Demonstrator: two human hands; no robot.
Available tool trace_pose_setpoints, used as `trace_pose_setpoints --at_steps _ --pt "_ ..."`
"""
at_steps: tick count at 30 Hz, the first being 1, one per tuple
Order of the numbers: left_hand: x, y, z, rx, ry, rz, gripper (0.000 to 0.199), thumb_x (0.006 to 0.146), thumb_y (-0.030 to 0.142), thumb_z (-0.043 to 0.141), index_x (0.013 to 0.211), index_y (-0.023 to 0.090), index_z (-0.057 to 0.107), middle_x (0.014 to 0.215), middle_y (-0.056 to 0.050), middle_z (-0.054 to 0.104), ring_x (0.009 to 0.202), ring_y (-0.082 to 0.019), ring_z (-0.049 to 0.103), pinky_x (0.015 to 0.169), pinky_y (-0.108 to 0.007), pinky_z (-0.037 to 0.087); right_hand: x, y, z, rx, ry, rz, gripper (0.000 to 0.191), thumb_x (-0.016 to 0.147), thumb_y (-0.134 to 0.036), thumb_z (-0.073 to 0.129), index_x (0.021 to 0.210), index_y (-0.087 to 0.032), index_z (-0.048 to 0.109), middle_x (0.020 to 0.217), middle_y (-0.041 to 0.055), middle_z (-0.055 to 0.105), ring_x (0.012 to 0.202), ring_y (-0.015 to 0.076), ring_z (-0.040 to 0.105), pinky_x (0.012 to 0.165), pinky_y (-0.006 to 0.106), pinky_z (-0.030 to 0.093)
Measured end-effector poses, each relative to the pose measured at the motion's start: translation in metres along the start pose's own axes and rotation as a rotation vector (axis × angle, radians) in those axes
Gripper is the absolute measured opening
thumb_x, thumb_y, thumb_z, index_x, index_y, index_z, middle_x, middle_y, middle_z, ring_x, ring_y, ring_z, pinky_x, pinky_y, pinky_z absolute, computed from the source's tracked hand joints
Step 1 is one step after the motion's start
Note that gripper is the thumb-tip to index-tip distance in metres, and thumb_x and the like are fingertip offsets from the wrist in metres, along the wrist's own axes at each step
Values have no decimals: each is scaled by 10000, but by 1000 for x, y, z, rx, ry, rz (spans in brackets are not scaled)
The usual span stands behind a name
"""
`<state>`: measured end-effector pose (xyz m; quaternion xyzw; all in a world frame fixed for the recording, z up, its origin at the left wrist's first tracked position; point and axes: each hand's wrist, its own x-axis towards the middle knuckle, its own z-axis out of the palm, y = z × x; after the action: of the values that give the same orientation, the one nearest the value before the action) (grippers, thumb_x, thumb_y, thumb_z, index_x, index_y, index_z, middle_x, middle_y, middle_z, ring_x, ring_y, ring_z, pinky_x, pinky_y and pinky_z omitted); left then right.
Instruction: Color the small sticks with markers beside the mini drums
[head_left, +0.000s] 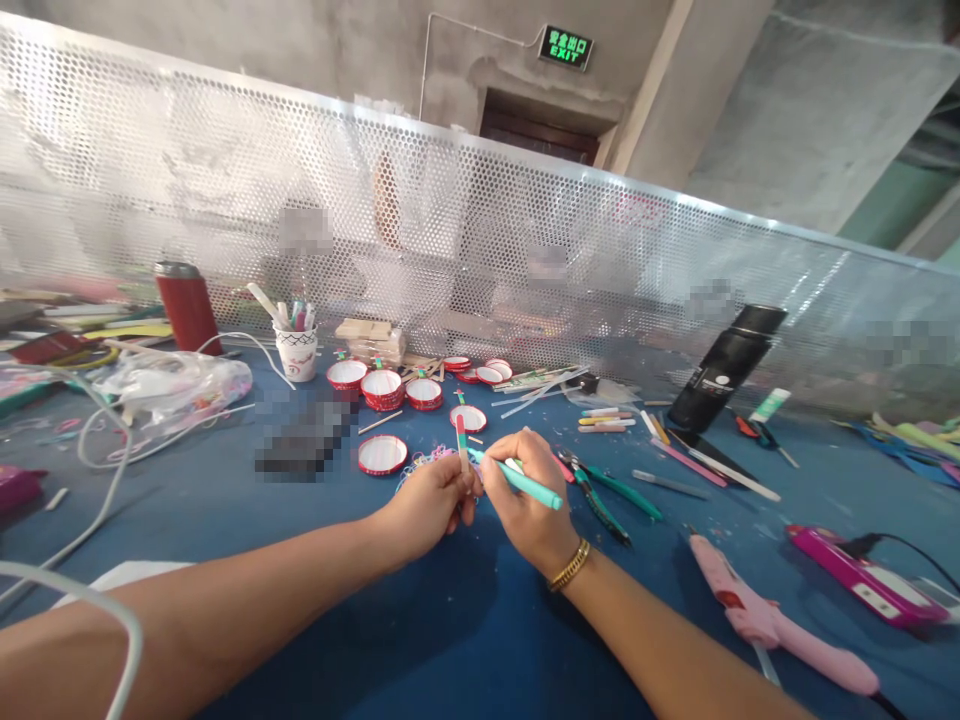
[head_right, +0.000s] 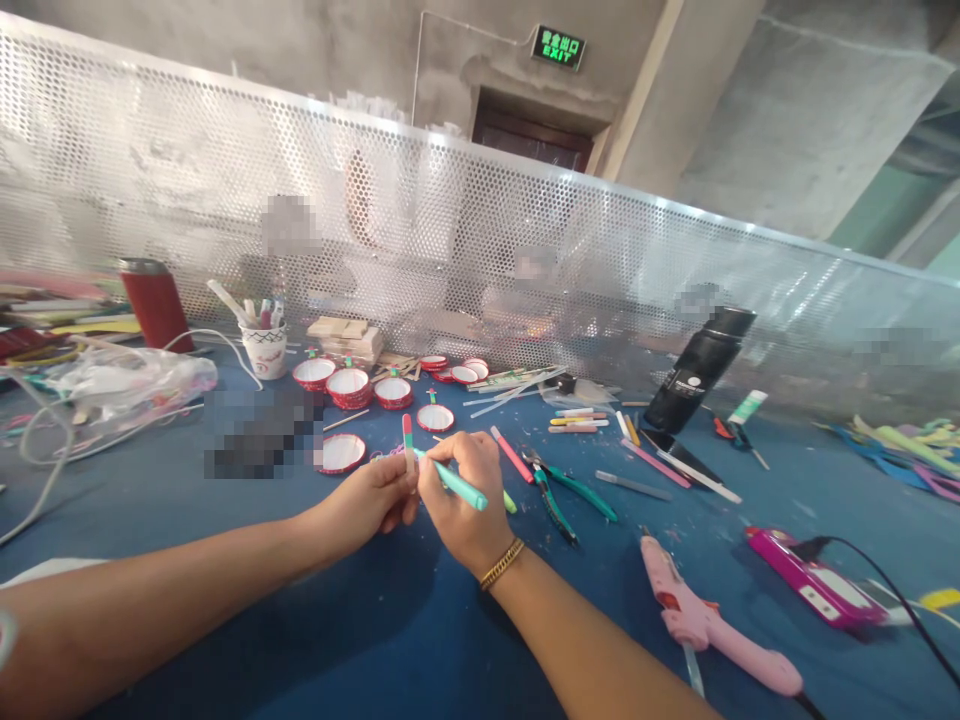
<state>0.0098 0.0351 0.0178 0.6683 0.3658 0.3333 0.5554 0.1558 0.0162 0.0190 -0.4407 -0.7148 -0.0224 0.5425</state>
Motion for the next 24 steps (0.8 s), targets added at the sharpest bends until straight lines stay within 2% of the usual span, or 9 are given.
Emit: trace_pose_setpoints --at_steps 8,16,24 --pt "1 -2 -1 23 -1 -12 231 860 391 437 744 193 463 569 37 520 433 -66 399 432 -192 290 -1 -1 2 -3 -37 -6 87 830 -193 525 746 -213 540 748 12 614 751 175 534 773 351 416" --pt "0 0 2 11 1 -4 228 870 389 421 762 194 469 563 39 523 412 -65 386 431 -201 271 0 1 -1 -19 32 19 89 837 -212 531 748 -216 537 728 10 604 748 183 540 787 360 411" --pt "-1 0 1 38 -10 -13 218 891 359 390 751 197 435 584 41 515 425 -63 386 432 -197 274 -2 -2 2 26 -21 -7 75 832 -203 531 759 -211 548 765 16 610 778 182 541 784 353 423"
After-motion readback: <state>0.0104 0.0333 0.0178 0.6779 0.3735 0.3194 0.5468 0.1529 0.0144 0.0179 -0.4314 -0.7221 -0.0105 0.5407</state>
